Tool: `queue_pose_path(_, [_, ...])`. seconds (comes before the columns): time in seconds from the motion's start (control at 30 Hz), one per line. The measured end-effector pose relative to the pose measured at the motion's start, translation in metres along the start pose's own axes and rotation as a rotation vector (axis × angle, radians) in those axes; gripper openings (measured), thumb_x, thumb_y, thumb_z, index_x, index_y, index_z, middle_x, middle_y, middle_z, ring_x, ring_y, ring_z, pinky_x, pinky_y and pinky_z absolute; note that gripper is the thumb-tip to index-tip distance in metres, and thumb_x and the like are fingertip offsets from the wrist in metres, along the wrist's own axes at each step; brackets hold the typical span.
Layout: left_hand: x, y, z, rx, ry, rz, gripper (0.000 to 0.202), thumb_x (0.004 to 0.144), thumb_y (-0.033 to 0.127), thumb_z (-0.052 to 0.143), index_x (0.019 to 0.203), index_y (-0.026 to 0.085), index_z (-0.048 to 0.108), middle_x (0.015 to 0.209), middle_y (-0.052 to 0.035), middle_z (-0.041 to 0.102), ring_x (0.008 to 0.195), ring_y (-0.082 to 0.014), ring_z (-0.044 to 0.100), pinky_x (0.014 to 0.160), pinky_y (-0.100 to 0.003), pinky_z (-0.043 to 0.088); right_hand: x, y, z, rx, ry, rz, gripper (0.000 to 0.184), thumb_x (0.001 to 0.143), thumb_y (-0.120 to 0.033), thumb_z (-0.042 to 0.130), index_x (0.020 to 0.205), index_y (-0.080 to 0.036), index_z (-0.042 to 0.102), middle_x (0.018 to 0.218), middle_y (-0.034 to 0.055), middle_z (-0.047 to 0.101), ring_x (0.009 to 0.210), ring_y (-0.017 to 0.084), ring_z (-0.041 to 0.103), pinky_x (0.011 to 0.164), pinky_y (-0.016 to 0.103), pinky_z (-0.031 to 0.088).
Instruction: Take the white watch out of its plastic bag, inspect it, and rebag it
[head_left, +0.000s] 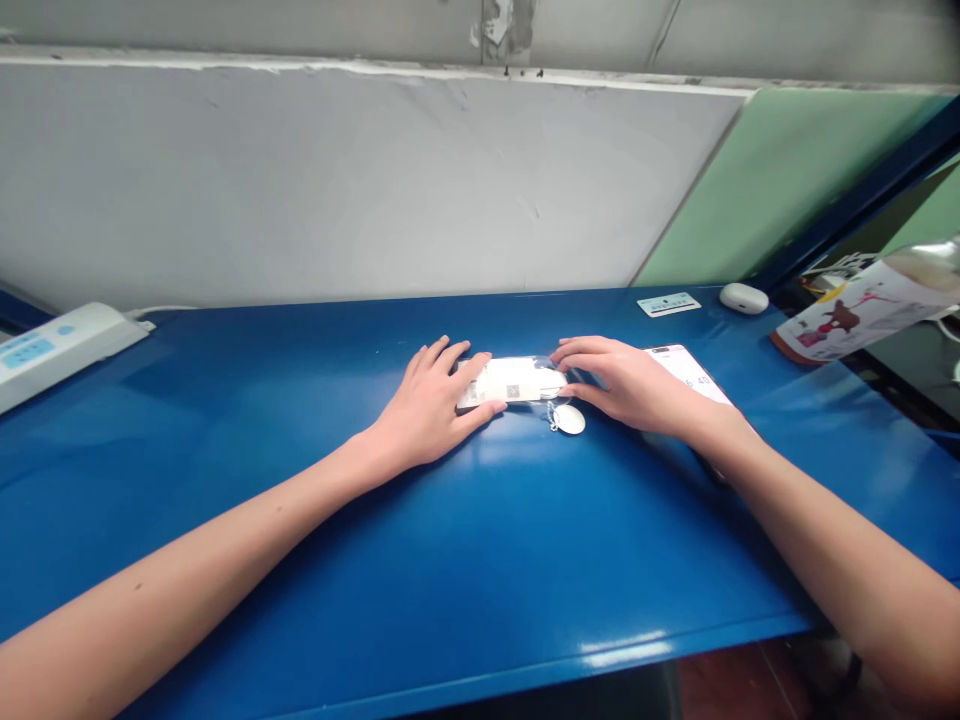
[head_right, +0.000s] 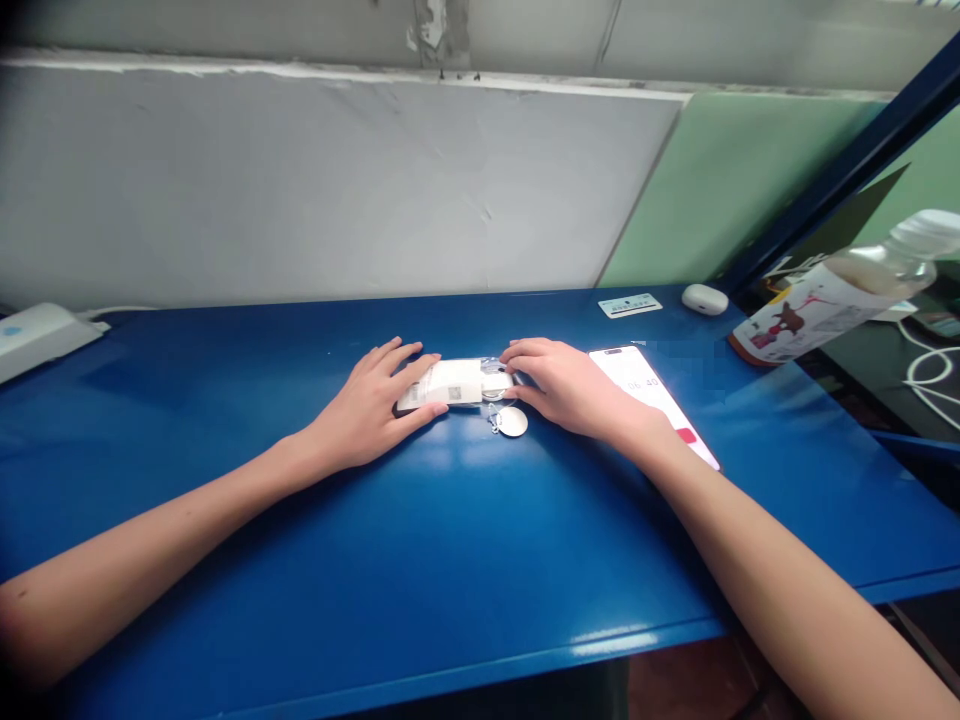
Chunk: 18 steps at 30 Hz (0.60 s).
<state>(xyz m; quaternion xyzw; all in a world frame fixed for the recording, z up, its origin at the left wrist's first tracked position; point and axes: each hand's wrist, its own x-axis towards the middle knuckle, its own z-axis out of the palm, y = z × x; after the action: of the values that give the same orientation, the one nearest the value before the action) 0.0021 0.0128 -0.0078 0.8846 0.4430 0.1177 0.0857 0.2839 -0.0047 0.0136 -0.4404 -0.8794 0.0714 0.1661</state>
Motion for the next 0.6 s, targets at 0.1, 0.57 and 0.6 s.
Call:
queue_pose_path(0.1, [0.000, 0.000, 0.001, -0.002, 0.000, 0.003, 0.070, 0.096, 0.064, 0.043, 0.149, 0.019, 0.045, 0.156, -0.0172, 0.040, 0.148, -0.0405, 0.025, 0.117, -0.060, 0.023, -0.002, 0.002, -0.002, 0.026, -0.017, 0.033, 0.023, 0.095, -0.033, 0.058, 0.108, -0.019, 0.070, 0.125, 0.0128, 0.069, 0.119, 0.031, 0.063, 0.100, 0.046, 0.053])
queue_pose_path(0.57, [0.001, 0.001, 0.001, 0.024, -0.012, 0.009, 0.072, 0.096, 0.063, 0.043, 0.150, 0.015, 0.041, 0.156, -0.0197, 0.039, 0.148, -0.0408, 0.025, 0.117, -0.060, 0.023, 0.002, -0.009, 0.035, 0.019, 0.120, 0.093, 0.037, 0.091, -0.032, 0.063, 0.120, -0.012, 0.069, 0.149, 0.0209, 0.050, 0.145, 0.039, 0.036, 0.112, 0.058, 0.041])
queue_pose_path(0.6, [0.001, 0.001, 0.001, 0.030, -0.013, 0.009, 0.072, 0.097, 0.062, 0.042, 0.150, 0.015, 0.042, 0.156, -0.0199, 0.039, 0.148, -0.0408, 0.026, 0.117, -0.060, 0.023, 0.002, -0.011, 0.034, 0.007, 0.134, 0.086, 0.033, 0.090, -0.031, 0.064, 0.116, -0.012, 0.071, 0.147, 0.0206, 0.052, 0.144, 0.039, 0.038, 0.112, 0.057, 0.042])
